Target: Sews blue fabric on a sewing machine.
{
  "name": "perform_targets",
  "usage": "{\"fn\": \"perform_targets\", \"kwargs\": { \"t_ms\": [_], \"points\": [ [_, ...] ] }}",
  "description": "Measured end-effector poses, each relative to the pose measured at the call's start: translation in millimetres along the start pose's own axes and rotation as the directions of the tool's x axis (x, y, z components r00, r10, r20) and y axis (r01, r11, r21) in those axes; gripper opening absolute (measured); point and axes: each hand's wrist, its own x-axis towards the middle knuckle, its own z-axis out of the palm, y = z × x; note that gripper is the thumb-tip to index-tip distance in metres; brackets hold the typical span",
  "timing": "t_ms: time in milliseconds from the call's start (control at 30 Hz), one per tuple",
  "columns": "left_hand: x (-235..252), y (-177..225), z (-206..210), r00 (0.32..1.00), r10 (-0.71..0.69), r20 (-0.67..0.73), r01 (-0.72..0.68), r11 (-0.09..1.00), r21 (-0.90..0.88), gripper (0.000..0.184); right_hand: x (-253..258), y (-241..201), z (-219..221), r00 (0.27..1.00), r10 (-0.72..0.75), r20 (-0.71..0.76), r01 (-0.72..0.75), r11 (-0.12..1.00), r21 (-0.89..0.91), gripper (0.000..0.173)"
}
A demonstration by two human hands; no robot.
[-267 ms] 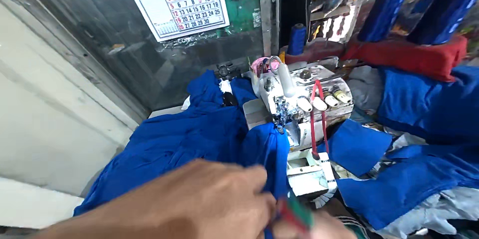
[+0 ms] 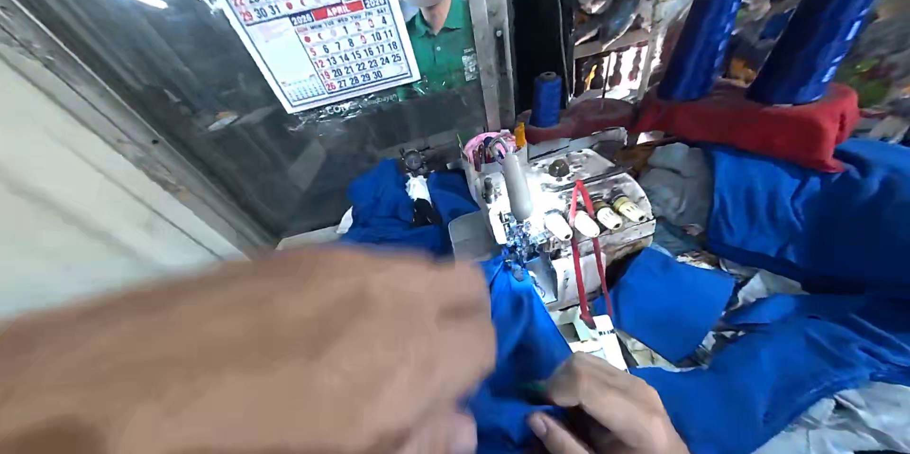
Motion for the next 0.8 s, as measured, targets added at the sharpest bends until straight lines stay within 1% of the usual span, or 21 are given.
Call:
{"fn": "perform_targets", "kwargs": {
  "t_ms": [33,67,100,133,167,200,233,267,300,333,367,400,433,467,500,533,600,633,667,733,800],
  "points": [
    [0,11,3,0.985,-0.009,0.17,0.042,0.982,-0.187,0.031,-2,7,-9,0.996,0.013,0.09,-0.008,0.998,-0.057,0.021],
    [2,16,4,0.95,-0.024,0.311,0.118,0.951,-0.287,0.028,-3,15,-16,0.983,0.033,0.181,-0.009,0.991,-0.131,0.026],
    [4,16,5,0.914,-0.063,0.401,0.198,0.932,-0.304,0.026,-2,23,-22,0.966,0.056,0.254,-0.005,0.981,-0.194,0.03],
    [3,10,7,0.904,-0.11,0.413,0.238,0.932,-0.273,0.025,-1,27,-27,0.951,0.076,0.3,-0.014,0.979,-0.205,0.032],
    [-2,0,11,0.935,-0.137,0.327,0.221,0.947,-0.234,0.024,1,27,-31,0.944,0.087,0.319,-0.04,0.988,-0.149,0.033],
    [-8,-12,15,0.963,-0.155,0.22,0.202,0.957,-0.209,0.024,3,25,-35,0.943,0.093,0.319,-0.082,0.995,-0.049,0.033],
    [-13,-21,16,0.978,-0.161,0.132,0.186,0.96,-0.208,0.025,5,22,-38,0.943,0.115,0.314,-0.142,0.988,0.065,0.032],
    [-17,-28,17,0.986,-0.15,0.071,0.163,0.956,-0.243,0.024,6,20,-41,0.942,0.152,0.3,-0.211,0.962,0.173,0.03],
    [-19,-30,17,0.99,-0.124,0.06,0.137,0.944,-0.301,0.025,5,20,-41,0.943,0.2,0.265,-0.271,0.926,0.264,0.027],
    [-21,-30,17,0.994,-0.083,0.075,0.105,0.921,-0.374,0.026,5,20,-37,0.949,0.245,0.196,-0.298,0.899,0.321,0.024],
    [-22,-29,17,0.994,-0.043,0.104,0.085,0.89,-0.448,0.027,5,22,-30,0.959,0.26,0.111,-0.282,0.899,0.335,0.023],
    [-21,-26,16,0.99,-0.016,0.139,0.085,0.856,-0.509,0.027,9,22,-22,0.969,0.242,0.04,-0.243,0.923,0.297,0.028],
    [-20,-23,16,0.988,0.002,0.155,0.084,0.833,-0.547,0.027,17,22,-14,0.981,0.193,0.015,-0.191,0.957,0.217,0.034],
    [-20,-22,18,0.988,0.013,0.156,0.079,0.821,-0.566,0.026,29,19,-9,0.991,0.125,0.036,-0.129,0.983,0.132,0.039],
    [-21,-22,19,0.99,0.017,0.14,0.067,0.817,-0.573,0.027,44,15,-5,0.993,0.061,0.099,-0.069,0.995,0.077,0.041],
    [-23,-23,22,0.993,0.012,0.12,0.059,0.823,-0.565,0.026,59,12,-3,0.985,0.003,0.171,-0.012,0.998,0.055,0.039],
    [-30,-26,23,0.995,-0.022,0.098,0.07,0.855,-0.514,0.026,77,7,-3,0.967,-0.087,0.237,0.075,0.995,0.062,0.028],
    [-35,-27,21,0.994,-0.046,0.1,0.088,0.875,-0.477,0.026,80,7,-8,0.964,-0.089,0.25,0.073,0.995,0.074,0.024],
    [-39,-28,17,0.991,-0.068,0.114,0.112,0.894,-0.435,0.027,77,8,-14,0.963,-0.057,0.263,0.032,0.995,0.097,0.023],
    [-48,-31,20,0.989,-0.12,0.082,0.142,0.92,-0.366,0.027,67,17,-24,0.953,0.021,0.301,-0.065,0.989,0.136,0.022],
    [-50,-34,25,0.986,-0.158,0.052,0.167,0.936,-0.311,0.029,57,21,-29,0.943,0.039,0.33,-0.086,0.988,0.128,0.021]
  ]
}}
